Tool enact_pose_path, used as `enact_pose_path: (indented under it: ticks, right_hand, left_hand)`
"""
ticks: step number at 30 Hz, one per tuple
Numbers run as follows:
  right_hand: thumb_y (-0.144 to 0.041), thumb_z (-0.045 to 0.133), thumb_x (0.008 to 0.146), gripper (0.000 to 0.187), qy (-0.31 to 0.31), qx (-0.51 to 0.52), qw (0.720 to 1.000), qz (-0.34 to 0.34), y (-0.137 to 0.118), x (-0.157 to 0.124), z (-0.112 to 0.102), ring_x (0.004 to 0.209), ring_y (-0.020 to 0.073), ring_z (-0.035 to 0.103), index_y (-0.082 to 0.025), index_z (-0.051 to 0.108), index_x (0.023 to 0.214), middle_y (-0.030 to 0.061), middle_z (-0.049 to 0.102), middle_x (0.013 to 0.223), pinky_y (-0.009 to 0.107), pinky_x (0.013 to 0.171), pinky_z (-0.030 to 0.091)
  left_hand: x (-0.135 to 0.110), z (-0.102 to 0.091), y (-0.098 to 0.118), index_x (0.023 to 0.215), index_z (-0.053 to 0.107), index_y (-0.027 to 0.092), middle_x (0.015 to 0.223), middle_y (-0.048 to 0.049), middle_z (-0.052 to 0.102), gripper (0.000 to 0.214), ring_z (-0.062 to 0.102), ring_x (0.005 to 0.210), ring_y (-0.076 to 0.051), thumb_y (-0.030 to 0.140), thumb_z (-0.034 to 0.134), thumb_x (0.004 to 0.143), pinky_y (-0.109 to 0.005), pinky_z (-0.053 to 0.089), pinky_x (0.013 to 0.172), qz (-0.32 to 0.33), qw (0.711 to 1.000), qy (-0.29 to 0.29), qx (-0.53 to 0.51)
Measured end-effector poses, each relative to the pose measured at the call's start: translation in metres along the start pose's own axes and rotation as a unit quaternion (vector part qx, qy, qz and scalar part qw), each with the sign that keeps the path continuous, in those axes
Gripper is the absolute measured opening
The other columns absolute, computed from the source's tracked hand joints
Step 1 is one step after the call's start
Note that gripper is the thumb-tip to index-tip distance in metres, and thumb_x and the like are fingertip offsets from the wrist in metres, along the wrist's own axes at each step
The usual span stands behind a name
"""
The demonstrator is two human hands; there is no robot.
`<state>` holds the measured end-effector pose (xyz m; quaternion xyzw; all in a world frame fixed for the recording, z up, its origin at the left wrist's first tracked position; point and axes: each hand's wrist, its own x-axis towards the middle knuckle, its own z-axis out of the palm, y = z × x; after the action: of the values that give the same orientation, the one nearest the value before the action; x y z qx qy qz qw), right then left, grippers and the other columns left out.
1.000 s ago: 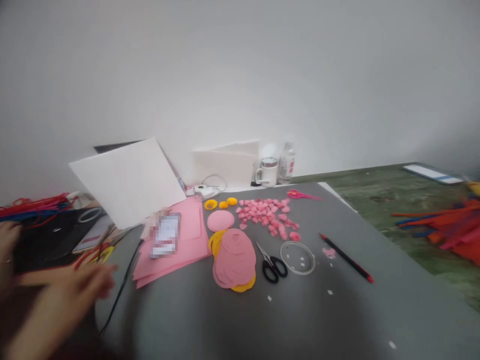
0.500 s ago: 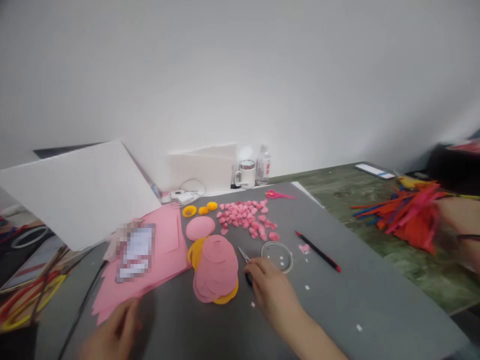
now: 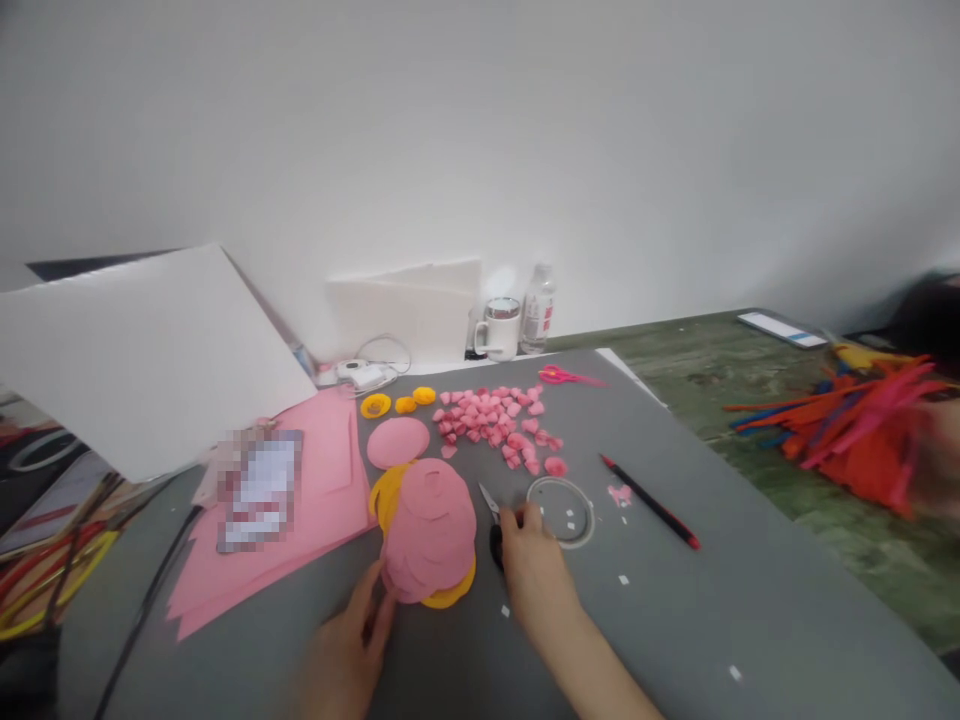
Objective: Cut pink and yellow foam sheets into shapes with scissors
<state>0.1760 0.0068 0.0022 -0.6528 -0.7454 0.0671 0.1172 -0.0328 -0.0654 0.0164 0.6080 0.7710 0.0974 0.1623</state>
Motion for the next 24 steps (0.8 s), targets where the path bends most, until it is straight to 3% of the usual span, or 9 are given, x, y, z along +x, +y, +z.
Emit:
enact_pose_path:
  ticks: [3,5,7,10,12,15,19,21,24]
  right_hand:
    - [-0.009,0.043,0.078,0.029,0.056,0.131,0.99,-0.026,0.007,-0.006,-0.002,0.086,0.0247,0.064,-0.015,0.061,0.1,0.0144,0.06,0.102,0.036,0.074,0.051]
    - [-0.019,0.043,0.081,0.03,0.107,0.241,0.964,-0.022,0.011,-0.014,-0.003,0.096,0.025,0.061,-0.018,0.058,0.107,0.0128,0.06,0.108,0.038,0.082,0.049]
    - [-0.026,0.045,0.082,0.034,0.135,0.37,0.919,0.008,0.014,-0.024,-0.005,0.096,0.0232,0.061,-0.021,0.053,0.115,0.0115,0.059,0.114,0.037,0.081,0.05]
    - [-0.035,0.057,0.078,0.056,0.114,0.542,0.831,0.054,0.013,-0.035,-0.008,0.078,0.0191,0.065,-0.025,0.038,0.129,0.0099,0.062,0.106,0.031,0.067,0.054]
    - [-0.038,0.065,0.072,0.069,0.1,0.577,0.806,0.085,0.011,-0.038,-0.012,0.063,0.0156,0.062,-0.026,0.034,0.133,0.005,0.064,0.09,0.026,0.056,0.053]
    - [-0.038,0.064,0.073,0.07,0.089,0.551,0.824,0.1,0.006,-0.034,-0.017,0.052,0.012,0.055,-0.024,0.033,0.134,-0.0006,0.061,0.074,0.023,0.049,0.048]
    - [-0.028,0.057,0.074,0.046,0.058,0.433,0.899,0.03,-0.002,-0.015,-0.015,0.061,0.0158,0.059,-0.018,0.048,0.118,0.0008,0.062,0.07,0.026,0.058,0.049]
    - [-0.018,0.051,0.073,0.031,0.044,0.35,0.935,-0.018,-0.009,-0.003,-0.014,0.07,0.0178,0.061,-0.018,0.055,0.104,0.0035,0.065,0.077,0.028,0.065,0.048]
    - [-0.005,0.042,0.067,0.033,0.016,0.273,0.957,-0.092,-0.026,0.014,-0.018,0.076,0.0176,0.063,-0.018,0.055,0.096,0.006,0.066,0.085,0.025,0.066,0.046]
  left_hand:
    - [0.006,-0.008,0.007,0.128,0.049,0.016,0.072,-0.0083,0.071,0.046,0.067,0.061,-0.022,0.035,0.04,0.087,-0.026,0.043,0.05,-0.055,0.997,-0.046,-0.002]
    - [0.01,-0.015,0.013,0.13,0.046,0.017,0.074,-0.008,0.071,0.048,0.067,0.063,-0.021,0.038,0.038,0.088,-0.025,0.042,0.05,-0.064,0.996,-0.061,-0.006]
    - [0.014,-0.02,0.016,0.131,0.045,0.018,0.076,-0.0081,0.071,0.048,0.067,0.066,-0.021,0.037,0.04,0.088,-0.025,0.042,0.052,-0.052,0.996,-0.077,-0.007]
    - [0.017,-0.019,0.015,0.124,0.054,0.021,0.08,-0.0077,0.072,0.04,0.068,0.07,-0.022,0.033,0.042,0.087,-0.027,0.045,0.057,-0.024,0.997,-0.075,-0.004]
    - [0.016,-0.013,0.01,0.114,0.061,0.022,0.083,-0.0078,0.073,0.034,0.068,0.072,-0.023,0.031,0.044,0.086,-0.028,0.047,0.06,-0.008,0.999,-0.047,-0.006]
    - [0.014,-0.002,0.001,0.103,0.067,0.021,0.086,-0.0081,0.073,0.03,0.069,0.071,-0.022,0.03,0.046,0.084,-0.029,0.05,0.062,0.035,0.998,0.019,-0.038]
    - [0.013,0.0,-0.006,0.093,0.069,0.019,0.081,-0.0081,0.073,0.031,0.068,0.063,-0.02,0.035,0.044,0.083,-0.027,0.05,0.056,0.047,0.982,0.093,-0.158]
    - [0.007,-0.005,-0.011,0.087,0.068,0.017,0.069,-0.0064,0.071,0.034,0.064,0.051,-0.017,0.04,0.043,0.084,-0.025,0.048,0.048,0.025,0.968,0.051,-0.245]
    - [-0.014,-0.018,-0.025,0.078,0.065,0.017,0.06,-0.0028,0.066,0.037,0.059,0.048,-0.013,0.045,0.041,0.086,-0.024,0.048,0.048,0.041,0.934,-0.115,-0.336]
